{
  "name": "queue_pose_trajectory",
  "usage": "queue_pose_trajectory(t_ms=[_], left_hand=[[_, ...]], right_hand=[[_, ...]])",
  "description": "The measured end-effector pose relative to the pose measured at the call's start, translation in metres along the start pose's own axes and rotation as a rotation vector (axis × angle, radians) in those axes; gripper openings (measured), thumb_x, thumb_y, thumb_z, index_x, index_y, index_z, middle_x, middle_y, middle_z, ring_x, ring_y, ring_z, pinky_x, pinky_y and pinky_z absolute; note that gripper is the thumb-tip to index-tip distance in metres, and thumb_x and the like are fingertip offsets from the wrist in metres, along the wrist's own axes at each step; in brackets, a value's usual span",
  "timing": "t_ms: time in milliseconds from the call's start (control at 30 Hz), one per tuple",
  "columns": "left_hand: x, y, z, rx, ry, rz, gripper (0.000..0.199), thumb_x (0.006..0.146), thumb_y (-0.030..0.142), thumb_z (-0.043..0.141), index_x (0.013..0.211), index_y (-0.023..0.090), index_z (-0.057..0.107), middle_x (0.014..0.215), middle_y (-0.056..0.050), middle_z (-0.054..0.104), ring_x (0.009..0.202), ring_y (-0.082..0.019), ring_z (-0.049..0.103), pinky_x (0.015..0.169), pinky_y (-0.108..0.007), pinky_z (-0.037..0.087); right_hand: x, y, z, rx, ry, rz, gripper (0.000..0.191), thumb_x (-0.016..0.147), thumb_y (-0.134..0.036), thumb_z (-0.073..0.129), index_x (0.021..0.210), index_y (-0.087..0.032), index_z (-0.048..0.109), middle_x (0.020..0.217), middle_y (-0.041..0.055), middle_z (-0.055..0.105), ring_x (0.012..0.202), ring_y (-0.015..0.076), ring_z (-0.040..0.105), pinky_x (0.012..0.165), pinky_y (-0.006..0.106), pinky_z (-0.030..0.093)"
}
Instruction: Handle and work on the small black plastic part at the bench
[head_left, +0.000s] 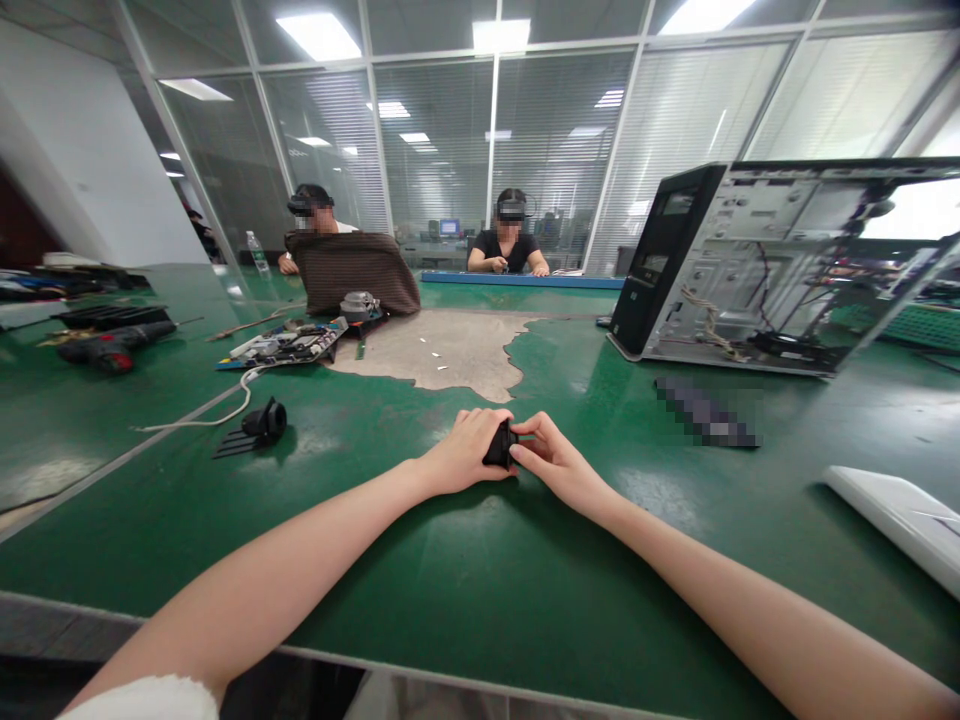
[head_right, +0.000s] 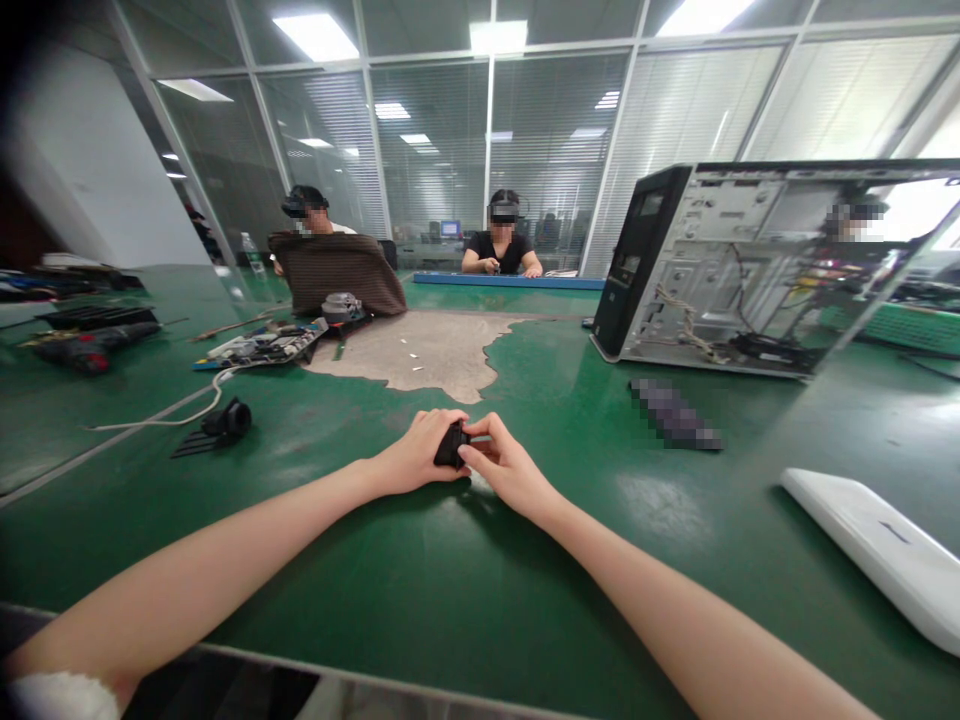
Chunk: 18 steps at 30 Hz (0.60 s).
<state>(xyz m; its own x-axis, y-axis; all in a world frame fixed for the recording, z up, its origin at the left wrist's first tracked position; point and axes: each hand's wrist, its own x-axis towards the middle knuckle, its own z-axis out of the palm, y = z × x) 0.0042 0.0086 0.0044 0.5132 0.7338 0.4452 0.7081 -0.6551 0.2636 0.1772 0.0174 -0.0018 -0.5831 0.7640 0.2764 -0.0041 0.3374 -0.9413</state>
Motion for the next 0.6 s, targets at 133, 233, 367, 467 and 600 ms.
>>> queue_pose_trajectory(t_ms=[133,233,367,467,600], left_hand=[[0.0004,0.0012,-0.0013,-0.001,-0.01,0.004,0.058,0.07,0.041,0.06,0.114,0.018,0.031,0.106,-0.009,0.05,0.097,-0.024,0.047,0.082,-0.037,0.032],[0.0005,0.0021,-0.0026,-0.006,-0.018,0.003,0.055,0.071,0.041,0.059,0.113,0.019,0.032,0.106,-0.008,0.05,0.096,-0.024,0.047,0.082,-0.037,0.032],[0.0004,0.0011,-0.0021,-0.004,-0.017,0.002,0.054,0.07,0.039,0.06,0.113,0.019,0.033,0.106,-0.008,0.05,0.095,-0.024,0.047,0.082,-0.037,0.032],[0.0004,0.0001,-0.0007,-0.003,-0.01,-0.004,0.056,0.069,0.038,0.061,0.113,0.019,0.032,0.106,-0.008,0.05,0.096,-0.024,0.047,0.082,-0.037,0.032],[0.0006,0.0004,0.0,-0.01,-0.004,-0.015,0.057,0.068,0.041,0.061,0.113,0.019,0.033,0.105,-0.008,0.05,0.096,-0.025,0.047,0.082,-0.037,0.032]], right_hand=[[0.0021,0.0016,-0.0004,-0.015,0.023,-0.008,0.023,0.078,-0.031,0.052,0.096,-0.021,0.04,0.096,0.0023,0.047,0.081,0.0117,0.054,0.074,0.03,0.048],[0.002,0.0018,-0.0013,-0.025,0.006,0.01,0.025,0.079,-0.031,0.05,0.1,-0.021,0.04,0.1,0.0037,0.048,0.086,0.0131,0.054,0.076,0.031,0.048],[0.0004,0.0002,-0.0024,0.009,-0.046,-0.013,0.024,0.076,-0.027,0.055,0.094,-0.022,0.04,0.097,0.0016,0.05,0.085,0.0127,0.055,0.076,0.03,0.048],[-0.0005,-0.0006,-0.0025,0.023,-0.04,-0.005,0.023,0.076,-0.028,0.056,0.092,-0.023,0.04,0.091,-0.0001,0.05,0.082,0.0121,0.055,0.074,0.029,0.048],[0.0,-0.0004,-0.0018,-0.004,0.01,0.006,0.019,0.077,-0.031,0.053,0.09,-0.022,0.042,0.087,-0.0004,0.049,0.076,0.0111,0.055,0.072,0.029,0.048]])
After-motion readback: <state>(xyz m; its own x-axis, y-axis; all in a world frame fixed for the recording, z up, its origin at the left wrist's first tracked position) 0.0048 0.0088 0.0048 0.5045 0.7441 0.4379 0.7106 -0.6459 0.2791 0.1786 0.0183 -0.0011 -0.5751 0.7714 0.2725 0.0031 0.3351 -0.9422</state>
